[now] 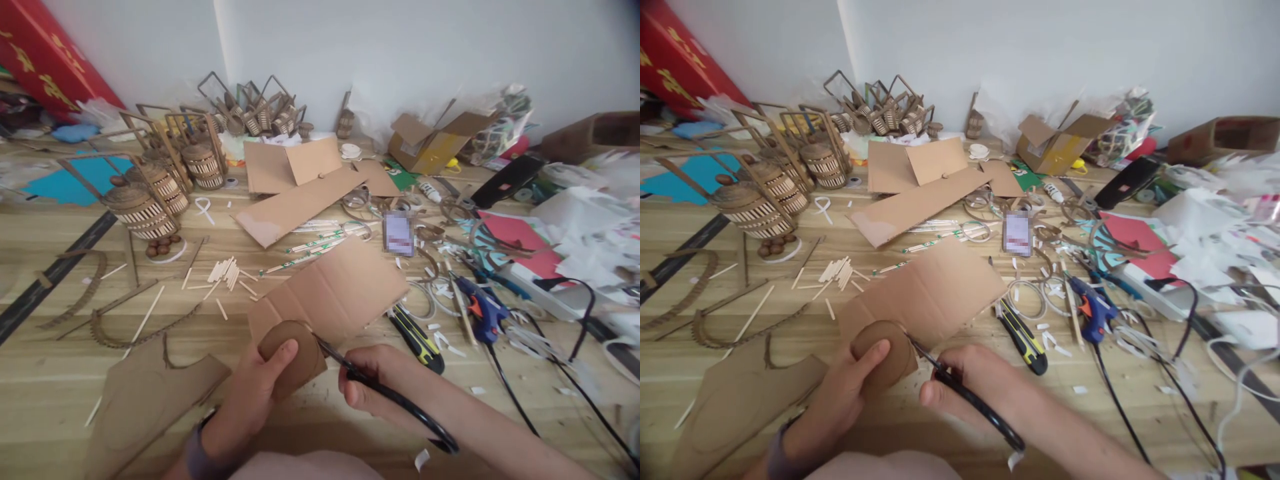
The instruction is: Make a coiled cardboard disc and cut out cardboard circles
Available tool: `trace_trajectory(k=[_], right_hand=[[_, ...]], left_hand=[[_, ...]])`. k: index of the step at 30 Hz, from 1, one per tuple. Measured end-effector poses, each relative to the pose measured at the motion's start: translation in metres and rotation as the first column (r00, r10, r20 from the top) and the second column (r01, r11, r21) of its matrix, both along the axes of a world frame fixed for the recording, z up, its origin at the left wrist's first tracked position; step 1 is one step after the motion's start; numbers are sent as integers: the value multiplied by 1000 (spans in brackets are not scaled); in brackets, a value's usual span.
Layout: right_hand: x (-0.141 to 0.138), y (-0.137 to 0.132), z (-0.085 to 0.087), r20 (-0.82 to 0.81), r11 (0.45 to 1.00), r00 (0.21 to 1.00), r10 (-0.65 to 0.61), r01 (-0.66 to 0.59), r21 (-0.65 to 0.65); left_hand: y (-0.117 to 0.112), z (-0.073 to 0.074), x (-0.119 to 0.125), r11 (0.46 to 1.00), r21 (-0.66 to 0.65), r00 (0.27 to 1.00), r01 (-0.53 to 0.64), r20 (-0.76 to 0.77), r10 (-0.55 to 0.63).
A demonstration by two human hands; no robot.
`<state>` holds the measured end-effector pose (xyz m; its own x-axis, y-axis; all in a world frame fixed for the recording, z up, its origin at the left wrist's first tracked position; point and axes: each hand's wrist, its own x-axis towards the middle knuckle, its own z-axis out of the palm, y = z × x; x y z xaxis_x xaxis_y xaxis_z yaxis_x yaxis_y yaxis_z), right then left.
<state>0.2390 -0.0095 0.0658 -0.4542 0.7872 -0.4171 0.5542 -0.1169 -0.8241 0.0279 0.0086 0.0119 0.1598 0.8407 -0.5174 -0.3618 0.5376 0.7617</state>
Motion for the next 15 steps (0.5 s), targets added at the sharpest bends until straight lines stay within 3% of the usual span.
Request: trace_trajectory(k=[9,15], right_hand=[[-10,2,-9,-93,998,995,-38,42,45],[-9,4,-9,-70,996,998,-2,9,90]], left_hand=[[-2,0,0,989,66,986,133,-112,-125],[-2,2,1,990,50,989,131,-73,-127]])
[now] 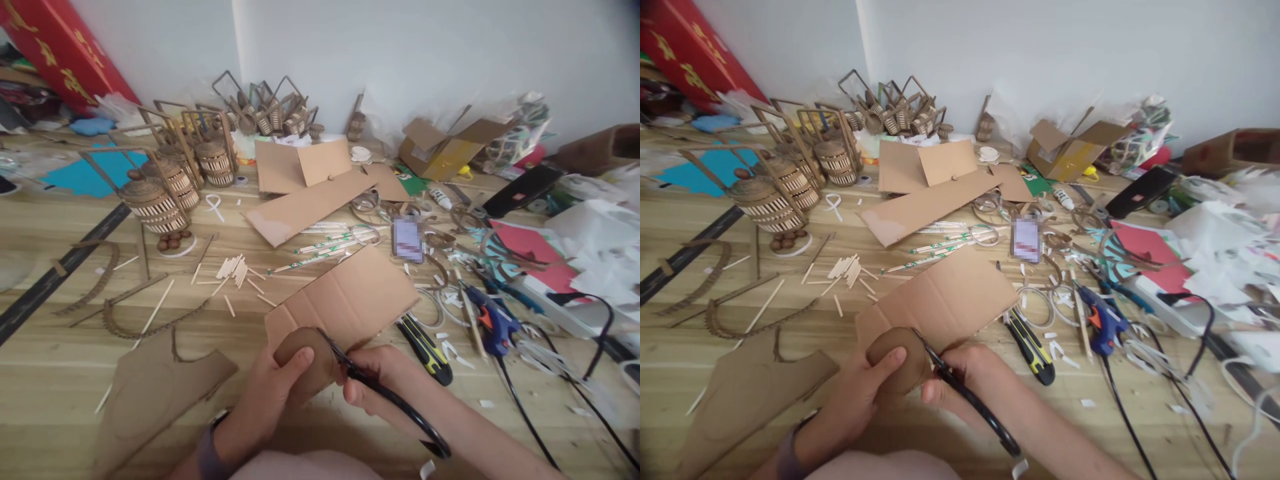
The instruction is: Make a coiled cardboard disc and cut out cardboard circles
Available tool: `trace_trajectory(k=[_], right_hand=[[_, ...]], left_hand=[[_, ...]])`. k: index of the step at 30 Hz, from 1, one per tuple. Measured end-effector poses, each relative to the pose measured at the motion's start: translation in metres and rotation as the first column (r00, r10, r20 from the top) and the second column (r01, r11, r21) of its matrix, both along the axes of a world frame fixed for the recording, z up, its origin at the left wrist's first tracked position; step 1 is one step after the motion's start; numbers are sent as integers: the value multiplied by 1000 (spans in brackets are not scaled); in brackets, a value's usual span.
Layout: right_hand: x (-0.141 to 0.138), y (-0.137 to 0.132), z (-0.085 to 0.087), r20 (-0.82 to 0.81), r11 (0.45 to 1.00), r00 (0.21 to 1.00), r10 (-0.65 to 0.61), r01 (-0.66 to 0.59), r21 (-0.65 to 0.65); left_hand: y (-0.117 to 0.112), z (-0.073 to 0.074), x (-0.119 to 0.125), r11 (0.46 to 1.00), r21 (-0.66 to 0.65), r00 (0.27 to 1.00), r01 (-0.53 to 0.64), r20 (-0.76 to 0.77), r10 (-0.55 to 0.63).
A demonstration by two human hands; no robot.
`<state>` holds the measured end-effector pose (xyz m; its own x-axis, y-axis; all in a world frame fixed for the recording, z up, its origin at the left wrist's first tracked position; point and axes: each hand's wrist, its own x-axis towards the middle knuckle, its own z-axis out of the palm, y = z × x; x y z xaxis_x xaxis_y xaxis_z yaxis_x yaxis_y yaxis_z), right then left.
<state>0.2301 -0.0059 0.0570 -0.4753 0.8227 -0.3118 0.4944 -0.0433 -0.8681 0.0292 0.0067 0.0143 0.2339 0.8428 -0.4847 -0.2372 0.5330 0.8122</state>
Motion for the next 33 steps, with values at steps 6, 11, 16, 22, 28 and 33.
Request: trace_trajectory(k=[6,11,16,22,28,33], right_hand=[[-4,0,1,72,999,996,-50,48,25],[-8,-1,0,33,996,997,-76,77,-36],[-9,-3,-6,15,987,992,-128,129,-92],[-15,-3,-7,-33,988,987,-157,158,0],[-7,-2,-4,-50,991,994,-97,92,-99],[1,1,-5,-32,994,999,-44,41,-96]], left_hand=[[-1,2,1,998,-52,1000,-18,-6,17],[-2,-1,2,999,-37,1000,-8,12,8],[-1,-2,3,999,-32,998,-19,64,21],[1,-3,2,997,-62,995,-52,87,58],[3,-5,1,1000,-6,993,5,119,-4],[3,-4,3,999,-33,984,18,178,-11]])
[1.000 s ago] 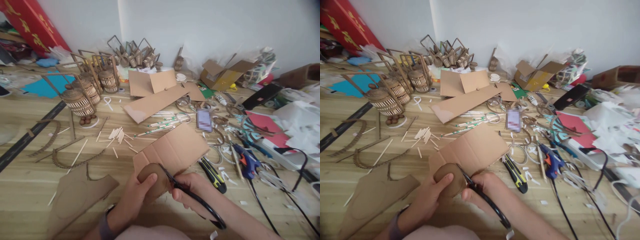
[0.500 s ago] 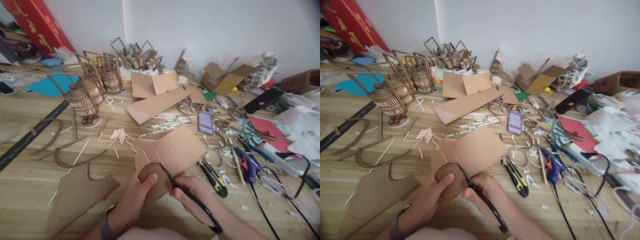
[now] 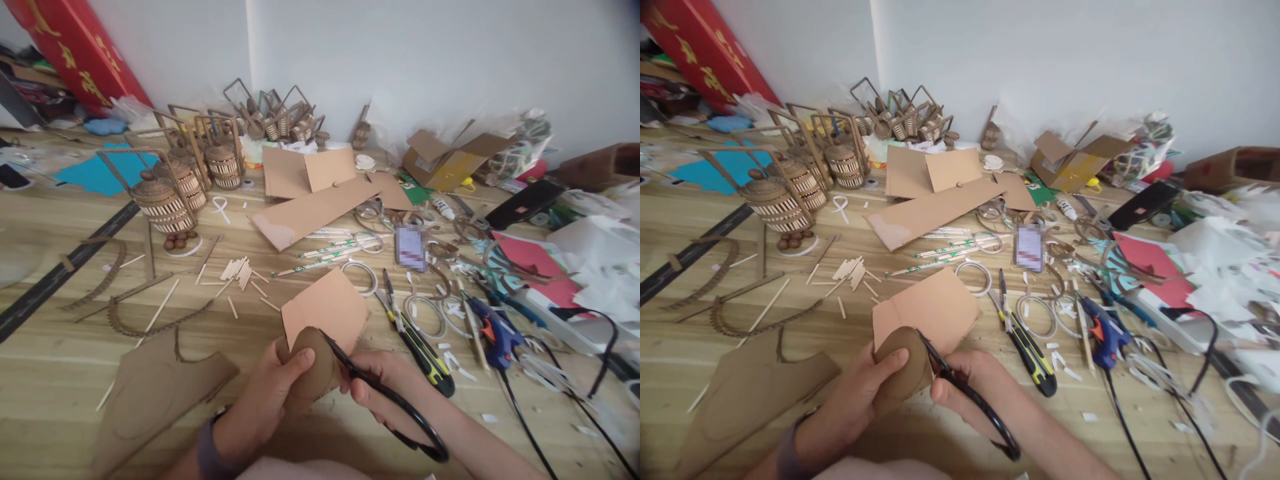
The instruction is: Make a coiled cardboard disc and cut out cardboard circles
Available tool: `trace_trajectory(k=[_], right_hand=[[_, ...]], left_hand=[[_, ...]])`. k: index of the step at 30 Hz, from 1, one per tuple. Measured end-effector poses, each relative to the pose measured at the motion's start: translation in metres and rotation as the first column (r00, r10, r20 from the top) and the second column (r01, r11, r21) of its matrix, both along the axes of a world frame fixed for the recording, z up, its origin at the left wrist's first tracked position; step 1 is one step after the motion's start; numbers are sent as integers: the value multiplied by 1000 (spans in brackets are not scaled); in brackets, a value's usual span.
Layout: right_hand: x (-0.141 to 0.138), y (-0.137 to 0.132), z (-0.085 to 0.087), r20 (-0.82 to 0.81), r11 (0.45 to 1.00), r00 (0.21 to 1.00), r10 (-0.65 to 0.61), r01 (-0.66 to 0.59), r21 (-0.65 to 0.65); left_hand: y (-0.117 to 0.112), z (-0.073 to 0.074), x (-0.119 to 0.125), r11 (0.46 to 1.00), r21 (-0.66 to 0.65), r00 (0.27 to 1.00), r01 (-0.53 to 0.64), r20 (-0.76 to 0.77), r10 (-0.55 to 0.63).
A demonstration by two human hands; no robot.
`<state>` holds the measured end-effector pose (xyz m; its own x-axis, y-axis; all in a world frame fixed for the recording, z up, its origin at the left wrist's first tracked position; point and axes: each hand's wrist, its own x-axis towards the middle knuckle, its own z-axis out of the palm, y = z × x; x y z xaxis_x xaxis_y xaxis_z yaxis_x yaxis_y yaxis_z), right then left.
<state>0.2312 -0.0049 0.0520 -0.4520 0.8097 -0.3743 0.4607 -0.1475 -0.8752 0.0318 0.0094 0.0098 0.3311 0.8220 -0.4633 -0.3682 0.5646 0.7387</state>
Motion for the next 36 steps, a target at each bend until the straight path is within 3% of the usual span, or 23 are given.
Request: trace_trajectory(k=[6,12,16,21,25,29,31,34,36], right_hand=[[1,4,2,1,999,1000,21,-21,-24],[-6,3,8,14,999,1000,0,-1,39],[-9,1,2,-25,997,999,-40,42,62],[-5,-3,-11,-35,985,985,-169,168,-50],[0,-6,-14,-2,987,992,-124,123,-100],[7,-8,-10,171,996,983,-65,54,70],[11,-7,-7,381,982,916,-123,57,179],[14,-3,-5,698,951,670,-251,36,307],[12,-3,-5,795,944,539,-278,2,329]], left_hand=[[-1,-2,1,1000,-10,999,-26,-19,26],[2,7,0,1000,11,998,5,-64,-4],[1,10,-1,997,-82,999,-8,31,11],[-5,11,-2,965,-240,977,109,207,-59],[-5,13,-5,968,-252,976,18,216,38],[-1,14,-5,976,-208,977,-63,188,103],[0,13,-4,972,-211,981,-107,133,137],[-1,9,-2,968,-200,986,-154,29,163],[-3,5,-2,976,-188,994,-110,5,113]])
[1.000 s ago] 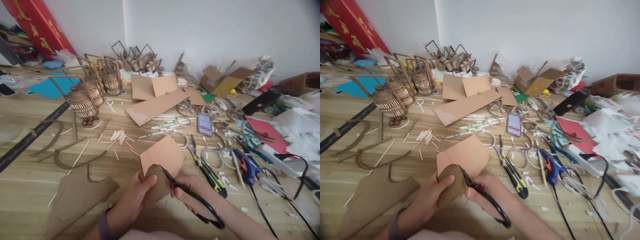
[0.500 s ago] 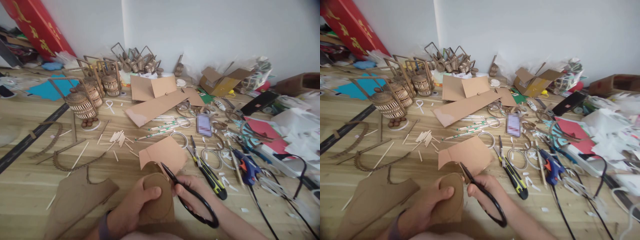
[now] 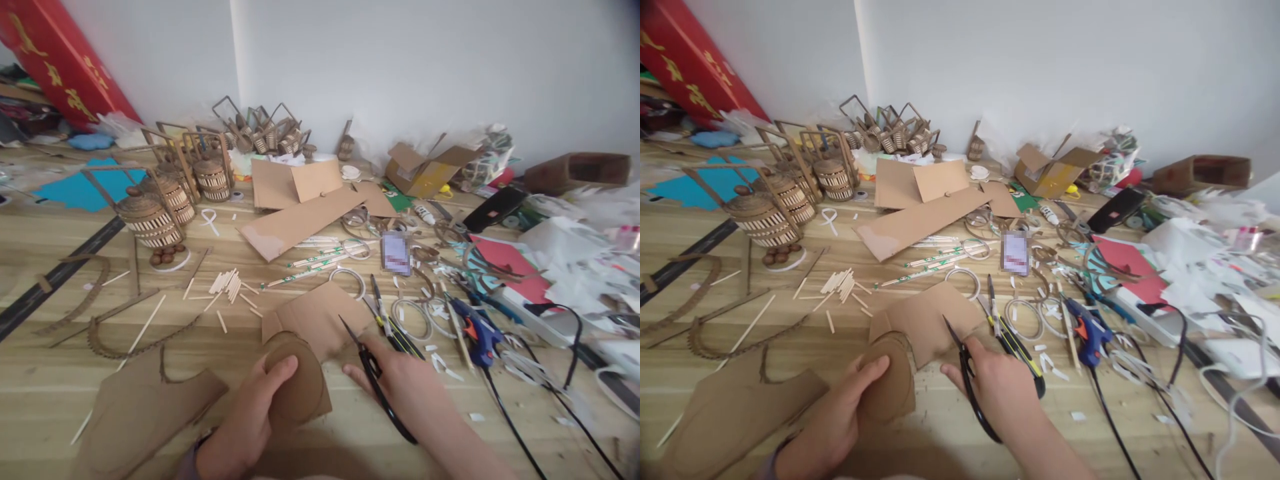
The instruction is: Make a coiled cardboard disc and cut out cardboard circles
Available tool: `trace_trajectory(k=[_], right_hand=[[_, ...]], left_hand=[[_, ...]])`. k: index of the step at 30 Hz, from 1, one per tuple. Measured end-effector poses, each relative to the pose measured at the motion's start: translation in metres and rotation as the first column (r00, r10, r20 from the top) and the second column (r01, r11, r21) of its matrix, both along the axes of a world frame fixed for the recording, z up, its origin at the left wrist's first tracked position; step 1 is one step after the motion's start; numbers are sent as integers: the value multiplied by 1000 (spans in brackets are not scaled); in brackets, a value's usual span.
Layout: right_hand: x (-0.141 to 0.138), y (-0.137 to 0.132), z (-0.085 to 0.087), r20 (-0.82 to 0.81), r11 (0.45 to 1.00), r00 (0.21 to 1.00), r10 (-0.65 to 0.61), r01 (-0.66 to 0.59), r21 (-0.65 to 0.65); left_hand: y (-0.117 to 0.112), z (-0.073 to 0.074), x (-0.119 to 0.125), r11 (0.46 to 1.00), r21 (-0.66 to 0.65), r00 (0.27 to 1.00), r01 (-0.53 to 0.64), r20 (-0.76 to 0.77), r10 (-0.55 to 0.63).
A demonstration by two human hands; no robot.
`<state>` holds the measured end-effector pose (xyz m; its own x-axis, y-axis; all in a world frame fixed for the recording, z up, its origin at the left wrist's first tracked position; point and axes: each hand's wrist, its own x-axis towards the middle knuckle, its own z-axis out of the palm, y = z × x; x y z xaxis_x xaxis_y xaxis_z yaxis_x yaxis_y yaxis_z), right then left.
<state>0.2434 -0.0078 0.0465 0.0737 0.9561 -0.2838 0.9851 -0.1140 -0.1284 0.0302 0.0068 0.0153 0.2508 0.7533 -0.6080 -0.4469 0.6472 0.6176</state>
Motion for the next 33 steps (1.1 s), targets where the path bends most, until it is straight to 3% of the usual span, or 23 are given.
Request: trace_trajectory(k=[3,7,11,14,17,19,21,23,29,33], right_hand=[[-8,-5,-8,-14,999,999,29,-30,-36],[-26,-17,-23,-337,994,937,97,-110,-21],[-42,-24,-20,-671,986,730,129,-165,9],[-41,-19,-7,-717,976,685,130,-214,-28],[-26,-2,3,-642,971,743,189,-240,8],[-11,14,3,-461,980,866,195,-158,118],[1,30,-2,-134,967,986,97,-62,246],[7,43,-10,-19,963,1000,15,-10,269],[8,57,-23,-80,968,994,-69,86,234],[26,62,-15,-324,979,945,-53,114,170]], left_hand=[[-4,-7,2,987,-9,982,161,103,-160],[-9,-10,7,957,26,927,287,243,-285],[-9,-8,10,971,-22,950,239,214,-229],[-6,-6,11,982,-107,965,153,230,-126],[0,-4,8,988,-150,970,41,243,-3],[4,-3,5,985,-167,972,-40,224,77],[6,-5,3,978,-190,968,-83,217,125],[7,-9,1,977,-199,963,-82,236,129],[7,-39,3,980,-177,972,-86,199,122],[8,-55,-10,994,-91,990,-64,118,74]])
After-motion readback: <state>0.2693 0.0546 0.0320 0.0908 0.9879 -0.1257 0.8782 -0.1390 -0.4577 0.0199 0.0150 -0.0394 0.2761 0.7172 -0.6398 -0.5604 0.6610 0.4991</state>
